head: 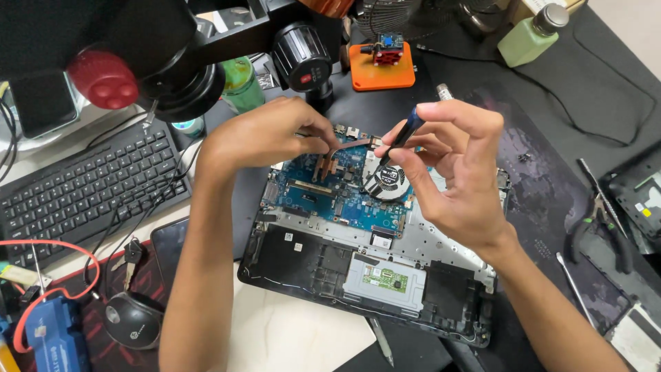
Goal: Disassemble and repair a laptop at a workbench.
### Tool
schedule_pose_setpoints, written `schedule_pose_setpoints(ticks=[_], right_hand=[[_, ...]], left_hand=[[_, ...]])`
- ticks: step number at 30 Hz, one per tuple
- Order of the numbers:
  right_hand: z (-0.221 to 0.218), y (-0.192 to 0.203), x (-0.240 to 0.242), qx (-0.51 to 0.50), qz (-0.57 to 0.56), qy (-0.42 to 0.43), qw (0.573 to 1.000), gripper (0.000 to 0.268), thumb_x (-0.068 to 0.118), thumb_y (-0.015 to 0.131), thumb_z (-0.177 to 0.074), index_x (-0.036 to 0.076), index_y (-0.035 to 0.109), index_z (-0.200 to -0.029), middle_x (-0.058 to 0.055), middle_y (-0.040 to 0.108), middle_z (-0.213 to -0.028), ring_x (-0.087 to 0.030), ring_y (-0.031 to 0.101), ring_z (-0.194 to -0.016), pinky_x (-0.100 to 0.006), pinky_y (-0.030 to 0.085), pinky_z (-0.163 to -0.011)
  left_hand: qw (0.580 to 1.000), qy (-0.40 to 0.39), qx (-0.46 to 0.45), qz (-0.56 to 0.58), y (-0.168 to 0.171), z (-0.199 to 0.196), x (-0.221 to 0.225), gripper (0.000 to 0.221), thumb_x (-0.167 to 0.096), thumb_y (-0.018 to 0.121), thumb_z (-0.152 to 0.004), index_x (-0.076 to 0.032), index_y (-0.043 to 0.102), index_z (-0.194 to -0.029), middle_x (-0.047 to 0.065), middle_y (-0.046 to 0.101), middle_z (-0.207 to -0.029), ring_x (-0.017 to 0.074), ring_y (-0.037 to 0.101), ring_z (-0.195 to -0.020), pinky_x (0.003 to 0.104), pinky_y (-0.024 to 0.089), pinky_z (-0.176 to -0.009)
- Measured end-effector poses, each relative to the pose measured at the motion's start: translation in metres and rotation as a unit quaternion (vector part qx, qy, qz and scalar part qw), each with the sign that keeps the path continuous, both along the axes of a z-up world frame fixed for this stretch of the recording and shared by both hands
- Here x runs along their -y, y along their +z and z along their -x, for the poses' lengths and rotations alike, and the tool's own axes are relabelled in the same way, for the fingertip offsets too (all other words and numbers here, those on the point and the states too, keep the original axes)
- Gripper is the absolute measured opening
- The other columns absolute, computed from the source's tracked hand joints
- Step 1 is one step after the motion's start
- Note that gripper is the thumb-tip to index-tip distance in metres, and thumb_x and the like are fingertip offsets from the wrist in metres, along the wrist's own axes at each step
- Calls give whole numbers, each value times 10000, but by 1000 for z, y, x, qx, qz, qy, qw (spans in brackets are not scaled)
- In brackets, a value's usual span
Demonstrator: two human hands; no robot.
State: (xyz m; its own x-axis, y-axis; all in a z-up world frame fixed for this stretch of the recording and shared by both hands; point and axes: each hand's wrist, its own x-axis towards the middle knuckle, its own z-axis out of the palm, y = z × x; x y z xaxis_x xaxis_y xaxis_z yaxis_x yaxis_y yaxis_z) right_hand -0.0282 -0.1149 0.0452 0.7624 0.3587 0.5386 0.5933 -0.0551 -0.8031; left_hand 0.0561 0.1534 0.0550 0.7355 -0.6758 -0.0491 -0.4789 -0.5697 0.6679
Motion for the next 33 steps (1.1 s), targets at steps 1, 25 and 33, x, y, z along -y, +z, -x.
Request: schedule_pose_setpoints(ticks=[1,25,33], right_hand=[[-1,-1,0,10,4,-4,1000,543,-136,634,-1071,103,275,-1399,-157,582,-1204,-213,712,-1085,-299,625,-938],[-14,21,-23,70,11,-8,997,439,-22,832,-896,55,491,-1160,-96,607,-1096,-128,613,-985,-250,531,-867],[-14,20,-17,-19,-65,61,996,292,-107,719,-976,17,524,-1156,-119,635,-1048,-149,663,-963,-249,571,-831]], left_hand=[[1000,-15,-6,-2,4,1,3,234,-123,696,-860,-38,778,-1062,106,796,-969,222,765,-907,348,569,-830],[929,-145,-257,225,2,9,19,333,-230,666,-1036,24,699,-1249,-91,570,-851,4,460,-771,219,408,-635],[912,-154,-280,255,-5,7,20,230,-197,722,-1046,25,736,-1106,-88,582,-869,-8,464,-776,208,388,-645]])
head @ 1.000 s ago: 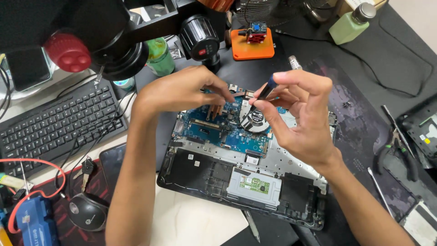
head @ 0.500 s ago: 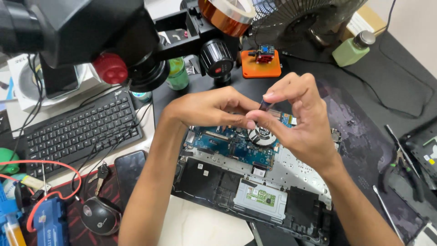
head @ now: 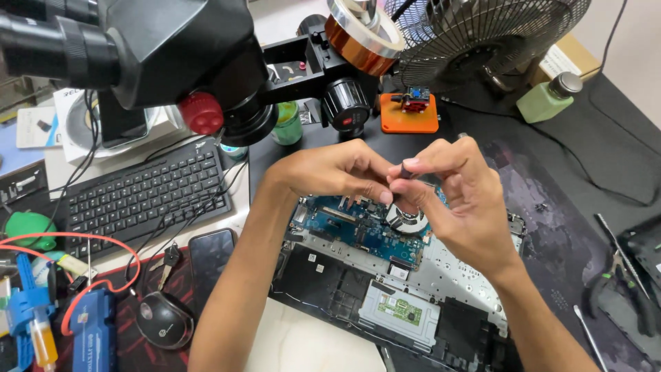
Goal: Disassemble and repair a laptop at a workbench.
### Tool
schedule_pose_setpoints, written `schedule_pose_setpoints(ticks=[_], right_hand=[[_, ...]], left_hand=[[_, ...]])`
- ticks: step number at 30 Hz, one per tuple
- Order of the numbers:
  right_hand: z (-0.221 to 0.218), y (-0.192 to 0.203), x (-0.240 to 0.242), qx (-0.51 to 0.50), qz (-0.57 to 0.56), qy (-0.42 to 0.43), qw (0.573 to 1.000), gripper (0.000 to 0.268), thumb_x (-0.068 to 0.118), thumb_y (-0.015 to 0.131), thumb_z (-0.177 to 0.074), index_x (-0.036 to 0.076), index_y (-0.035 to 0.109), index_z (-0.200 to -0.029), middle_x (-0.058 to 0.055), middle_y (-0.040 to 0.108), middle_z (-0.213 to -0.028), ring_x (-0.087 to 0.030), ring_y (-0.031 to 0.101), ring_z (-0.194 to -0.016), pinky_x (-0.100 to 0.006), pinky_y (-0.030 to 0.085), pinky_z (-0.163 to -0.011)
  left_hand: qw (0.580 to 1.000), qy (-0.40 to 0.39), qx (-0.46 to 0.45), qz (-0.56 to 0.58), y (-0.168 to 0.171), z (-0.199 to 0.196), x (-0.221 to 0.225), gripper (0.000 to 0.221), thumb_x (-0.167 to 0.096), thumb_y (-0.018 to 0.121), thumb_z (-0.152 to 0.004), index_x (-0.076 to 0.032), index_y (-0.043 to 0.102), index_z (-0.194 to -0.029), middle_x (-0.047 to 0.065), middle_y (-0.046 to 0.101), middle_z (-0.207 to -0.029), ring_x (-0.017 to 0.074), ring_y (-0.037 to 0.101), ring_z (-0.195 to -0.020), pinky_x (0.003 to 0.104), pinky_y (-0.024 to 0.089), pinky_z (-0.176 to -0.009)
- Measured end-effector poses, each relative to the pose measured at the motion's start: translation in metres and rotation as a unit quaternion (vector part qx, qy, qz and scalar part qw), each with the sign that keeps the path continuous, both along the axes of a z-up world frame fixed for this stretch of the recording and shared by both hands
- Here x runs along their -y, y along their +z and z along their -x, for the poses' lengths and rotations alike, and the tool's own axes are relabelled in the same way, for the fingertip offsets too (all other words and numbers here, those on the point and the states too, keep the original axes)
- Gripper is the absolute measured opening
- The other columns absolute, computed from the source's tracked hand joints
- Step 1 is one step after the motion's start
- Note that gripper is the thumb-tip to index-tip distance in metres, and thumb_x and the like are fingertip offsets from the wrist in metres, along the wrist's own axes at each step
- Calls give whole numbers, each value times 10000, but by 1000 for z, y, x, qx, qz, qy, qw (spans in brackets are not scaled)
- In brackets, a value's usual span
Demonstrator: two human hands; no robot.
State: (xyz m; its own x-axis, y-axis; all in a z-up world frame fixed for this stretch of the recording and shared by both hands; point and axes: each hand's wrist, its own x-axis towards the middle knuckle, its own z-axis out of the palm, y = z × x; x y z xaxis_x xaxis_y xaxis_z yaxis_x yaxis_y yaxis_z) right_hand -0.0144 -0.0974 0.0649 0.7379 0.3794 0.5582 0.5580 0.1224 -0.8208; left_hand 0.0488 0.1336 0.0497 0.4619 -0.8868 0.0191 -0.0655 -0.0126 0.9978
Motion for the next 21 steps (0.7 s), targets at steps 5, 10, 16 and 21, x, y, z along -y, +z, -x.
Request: schedule_pose_setpoints(ticks=[5,10,16,21], right_hand=[[3,14,-1,-20,42,-16,999,263,-87,644,-995,17,506,-1193,-142,691,-1152,-196,715,-1125,-281,600,-932],[1,1,-5,43,35,-34,998,353,-59,746,-924,45,497,-1151,-126,635,-1136,-185,650,-1035,-279,549,-917],[4,-1,-3,-16,8,-47,999,331,-87,757,-895,44,527,-1093,-82,578,-963,-141,635,-861,-254,588,-728],[5,-3,-1,-26,-6,-19,999,292,-109,714,-917,29,525,-1092,-105,612,-974,-149,680,-905,-264,606,-743]], left_hand=[[997,74,18,-21,11,2,10,205,-200,794,-897,-36,760,-1016,-78,706,-830,-8,549,-631,201,449,-530],[998,64,9,-24,-2,-3,8,238,-237,788,-900,-48,768,-1044,-51,735,-851,6,589,-642,209,461,-527],[998,42,20,-31,-2,-2,7,314,-270,773,-931,-64,771,-1167,-69,680,-831,10,552,-664,213,465,-547],[999,36,12,-38,2,1,7,329,-266,747,-937,-88,755,-1213,-87,672,-834,-1,542,-678,203,451,-549]])
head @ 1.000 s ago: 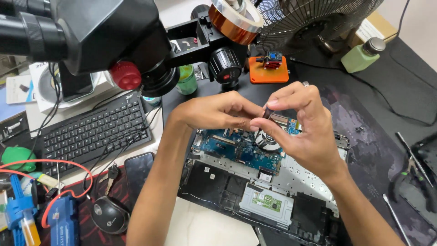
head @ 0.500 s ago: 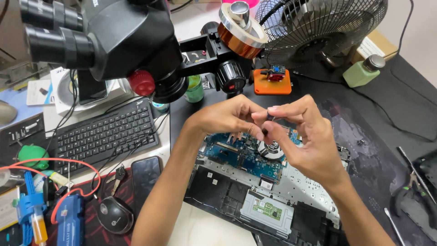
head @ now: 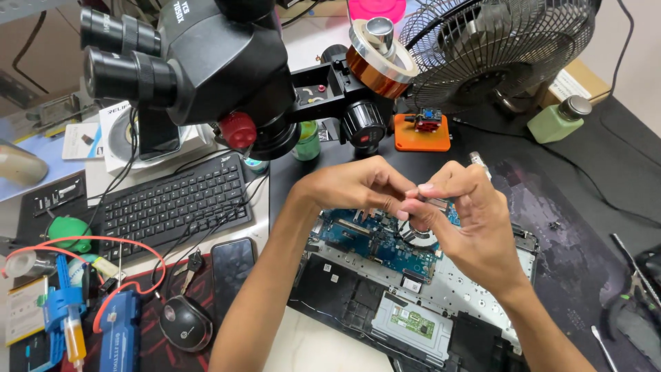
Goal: Disassemble and repair a laptop at a workbench.
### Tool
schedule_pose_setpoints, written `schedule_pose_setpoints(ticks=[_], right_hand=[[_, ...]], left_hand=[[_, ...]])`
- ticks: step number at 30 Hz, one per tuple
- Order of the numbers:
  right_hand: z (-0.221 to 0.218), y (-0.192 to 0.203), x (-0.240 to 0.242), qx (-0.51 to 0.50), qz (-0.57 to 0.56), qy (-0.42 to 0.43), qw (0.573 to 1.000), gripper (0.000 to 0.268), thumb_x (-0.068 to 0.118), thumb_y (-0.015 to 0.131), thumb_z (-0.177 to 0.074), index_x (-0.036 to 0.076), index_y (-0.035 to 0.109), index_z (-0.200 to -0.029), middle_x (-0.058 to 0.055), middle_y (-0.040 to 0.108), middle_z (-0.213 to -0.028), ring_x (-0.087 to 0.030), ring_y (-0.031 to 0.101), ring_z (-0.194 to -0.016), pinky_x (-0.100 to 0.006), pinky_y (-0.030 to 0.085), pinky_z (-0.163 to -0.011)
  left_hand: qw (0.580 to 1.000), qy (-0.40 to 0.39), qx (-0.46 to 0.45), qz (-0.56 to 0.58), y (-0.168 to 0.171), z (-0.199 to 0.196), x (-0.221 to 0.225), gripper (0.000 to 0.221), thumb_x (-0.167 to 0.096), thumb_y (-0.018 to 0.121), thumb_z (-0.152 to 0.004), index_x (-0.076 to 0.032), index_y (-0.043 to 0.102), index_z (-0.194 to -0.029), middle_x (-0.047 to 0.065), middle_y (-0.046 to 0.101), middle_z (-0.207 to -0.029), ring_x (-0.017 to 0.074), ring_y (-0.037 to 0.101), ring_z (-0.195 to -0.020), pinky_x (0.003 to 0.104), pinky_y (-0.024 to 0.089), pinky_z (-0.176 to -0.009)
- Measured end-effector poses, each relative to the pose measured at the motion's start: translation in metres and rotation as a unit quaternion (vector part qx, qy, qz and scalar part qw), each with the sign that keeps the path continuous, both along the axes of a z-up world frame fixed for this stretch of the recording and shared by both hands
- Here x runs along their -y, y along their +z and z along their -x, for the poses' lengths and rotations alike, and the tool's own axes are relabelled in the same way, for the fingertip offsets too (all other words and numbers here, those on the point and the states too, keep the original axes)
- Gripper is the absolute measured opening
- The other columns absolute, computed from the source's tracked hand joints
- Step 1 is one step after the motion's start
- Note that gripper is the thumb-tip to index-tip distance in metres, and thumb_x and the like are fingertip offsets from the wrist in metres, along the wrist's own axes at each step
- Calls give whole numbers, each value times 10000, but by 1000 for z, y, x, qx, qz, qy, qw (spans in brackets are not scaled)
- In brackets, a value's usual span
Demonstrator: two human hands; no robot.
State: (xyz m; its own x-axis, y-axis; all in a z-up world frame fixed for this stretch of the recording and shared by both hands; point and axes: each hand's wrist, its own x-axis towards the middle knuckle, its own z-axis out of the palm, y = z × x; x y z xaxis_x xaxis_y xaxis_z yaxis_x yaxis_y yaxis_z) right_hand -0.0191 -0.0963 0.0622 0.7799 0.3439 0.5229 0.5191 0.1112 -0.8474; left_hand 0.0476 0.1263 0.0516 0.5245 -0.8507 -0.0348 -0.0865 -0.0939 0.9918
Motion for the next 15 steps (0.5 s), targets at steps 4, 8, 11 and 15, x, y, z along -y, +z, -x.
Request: schedule_pose_setpoints(ticks=[4,8,11,15], right_hand=[[2,5,2,-26,3,35,999,219,-82,655,-967,25,536,-1116,-169,696,-1095,-174,703,-974,-279,611,-825],[5,11,1,-30,15,21,999,222,-62,628,-989,37,502,-1143,-183,706,-1209,-186,696,-1098,-299,566,-969],[3,17,-1,34,26,-14,999,312,-59,692,-916,35,481,-1127,-164,618,-1206,-192,631,-1146,-327,523,-1026],[-3,3,10,48,16,-22,998,347,-59,735,-919,44,483,-1135,-127,572,-1142,-173,611,-1103,-329,519,-1019]], left_hand=[[1000,10,4,27,0,2,4,274,-179,801,-896,-39,759,-1127,-58,685,-857,10,515,-676,206,410,-550],[989,-15,-52,139,-20,-5,11,270,-142,815,-914,-32,669,-1112,-24,710,-937,49,664,-884,238,534,-781],[994,34,63,81,-11,3,23,346,-116,873,-857,-11,651,-1101,-24,607,-868,57,556,-807,262,464,-710],[992,16,2,122,3,9,24,387,-145,852,-831,-38,592,-1097,-51,686,-982,33,645,-948,260,546,-849]])
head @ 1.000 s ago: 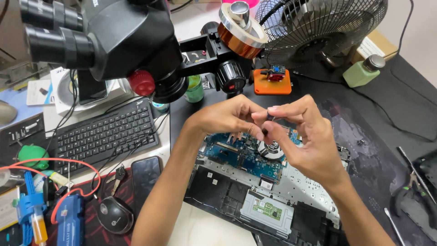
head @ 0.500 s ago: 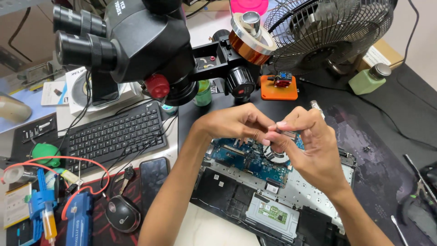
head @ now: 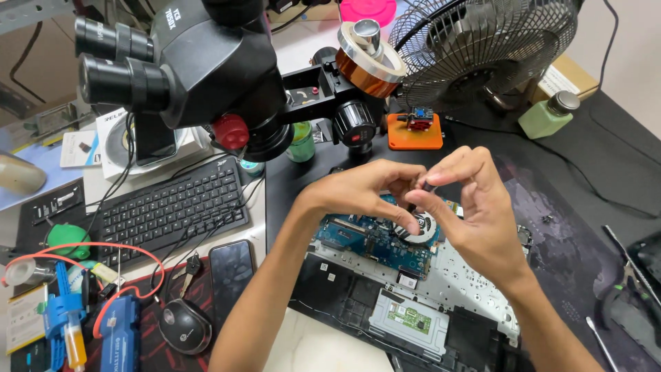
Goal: Disassemble and repair a laptop at a workbench.
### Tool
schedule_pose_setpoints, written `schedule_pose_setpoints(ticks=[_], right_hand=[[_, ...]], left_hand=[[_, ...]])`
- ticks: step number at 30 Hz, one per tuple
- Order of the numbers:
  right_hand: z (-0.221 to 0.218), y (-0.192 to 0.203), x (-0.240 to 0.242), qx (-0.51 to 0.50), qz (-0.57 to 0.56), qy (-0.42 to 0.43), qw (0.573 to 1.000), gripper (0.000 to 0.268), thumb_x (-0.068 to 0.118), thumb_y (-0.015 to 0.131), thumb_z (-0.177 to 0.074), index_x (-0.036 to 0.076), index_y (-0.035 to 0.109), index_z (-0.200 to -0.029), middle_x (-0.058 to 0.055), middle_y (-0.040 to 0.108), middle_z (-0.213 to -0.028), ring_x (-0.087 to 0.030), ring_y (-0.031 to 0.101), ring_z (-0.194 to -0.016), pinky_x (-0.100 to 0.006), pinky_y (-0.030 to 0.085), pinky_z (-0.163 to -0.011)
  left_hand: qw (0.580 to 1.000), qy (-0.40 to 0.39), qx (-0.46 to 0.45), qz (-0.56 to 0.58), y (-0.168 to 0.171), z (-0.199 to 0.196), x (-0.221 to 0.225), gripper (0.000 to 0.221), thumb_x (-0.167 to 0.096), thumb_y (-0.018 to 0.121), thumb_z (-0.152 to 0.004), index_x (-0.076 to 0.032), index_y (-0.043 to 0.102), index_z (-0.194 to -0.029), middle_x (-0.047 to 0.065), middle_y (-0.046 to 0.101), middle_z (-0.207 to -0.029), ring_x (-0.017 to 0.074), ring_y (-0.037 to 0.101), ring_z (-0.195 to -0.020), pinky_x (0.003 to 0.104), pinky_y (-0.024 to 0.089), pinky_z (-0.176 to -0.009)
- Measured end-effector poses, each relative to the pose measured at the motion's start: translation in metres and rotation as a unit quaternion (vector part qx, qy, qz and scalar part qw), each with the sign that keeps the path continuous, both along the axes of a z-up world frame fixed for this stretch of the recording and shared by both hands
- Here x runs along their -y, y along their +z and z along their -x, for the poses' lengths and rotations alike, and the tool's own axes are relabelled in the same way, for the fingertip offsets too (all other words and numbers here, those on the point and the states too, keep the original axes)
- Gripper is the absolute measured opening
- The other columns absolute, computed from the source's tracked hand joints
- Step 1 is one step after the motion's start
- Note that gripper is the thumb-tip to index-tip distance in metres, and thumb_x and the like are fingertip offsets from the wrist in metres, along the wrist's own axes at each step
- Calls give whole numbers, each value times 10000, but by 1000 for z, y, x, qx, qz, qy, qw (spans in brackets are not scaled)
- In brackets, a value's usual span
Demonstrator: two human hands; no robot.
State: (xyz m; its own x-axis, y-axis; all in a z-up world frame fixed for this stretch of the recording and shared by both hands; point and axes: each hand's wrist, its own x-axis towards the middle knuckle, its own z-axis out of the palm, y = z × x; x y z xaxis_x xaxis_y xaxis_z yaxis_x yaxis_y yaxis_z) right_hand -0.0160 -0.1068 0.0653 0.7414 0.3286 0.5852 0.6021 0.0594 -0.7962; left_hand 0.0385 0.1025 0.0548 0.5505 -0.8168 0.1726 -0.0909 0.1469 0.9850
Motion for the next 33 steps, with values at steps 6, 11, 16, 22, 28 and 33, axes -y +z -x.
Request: schedule_pose_setpoints(ticks=[6,11,16,22,28,33], right_hand=[[4,20,-6,-119,-18,24,992,263,-49,640,-967,60,489,-1152,-115,663,-1207,-161,666,-1122,-299,576,-936],[1,4,-2,8,9,4,1000,322,-62,721,-929,18,481,-1129,-156,586,-1157,-188,617,-1102,-321,517,-1030],[1,16,1,-90,-18,19,996,260,-60,662,-979,43,500,-1154,-119,656,-1157,-165,663,-1098,-304,555,-971],[-1,8,1,-29,-8,33,999,327,-62,705,-937,34,480,-1154,-121,610,-1179,-163,639,-1108,-298,527,-1017],[0,16,4,-88,-15,35,995,276,-80,654,-982,34,491,-1173,-110,656,-1165,-165,655,-1132,-300,534,-1012],[1,13,-5,-47,6,25,999,333,-78,657,-922,26,468,-1176,-128,614,-1235,-187,615,-1194,-310,501,-1053]], left_hand=[[981,54,11,-187,11,0,-11,291,-223,724,-911,-90,714,-1169,-93,747,-953,33,615,-767,259,474,-594],[994,59,77,-43,-18,-9,-3,303,-165,852,-928,-1,649,-1080,0,669,-945,41,598,-876,250,524,-766],[999,5,35,-19,2,-2,-8,321,-179,786,-940,-39,673,-1206,-19,737,-1094,35,679,-1013,251,562,-930],[988,85,76,-103,-10,-4,-2,248,-163,824,-934,-1,682,-1056,28,696,-950,76,601,-861,299,520,-769],[993,32,101,-56,6,1,-5,312,-206,790,-924,-41,651,-1149,-30,705,-1015,45,646,-957,260,550,-865],[982,64,35,-172,-2,-3,-8,232,-216,767,-929,-45,671,-1053,-14,675,-913,81,578,-810,306,462,-618]])
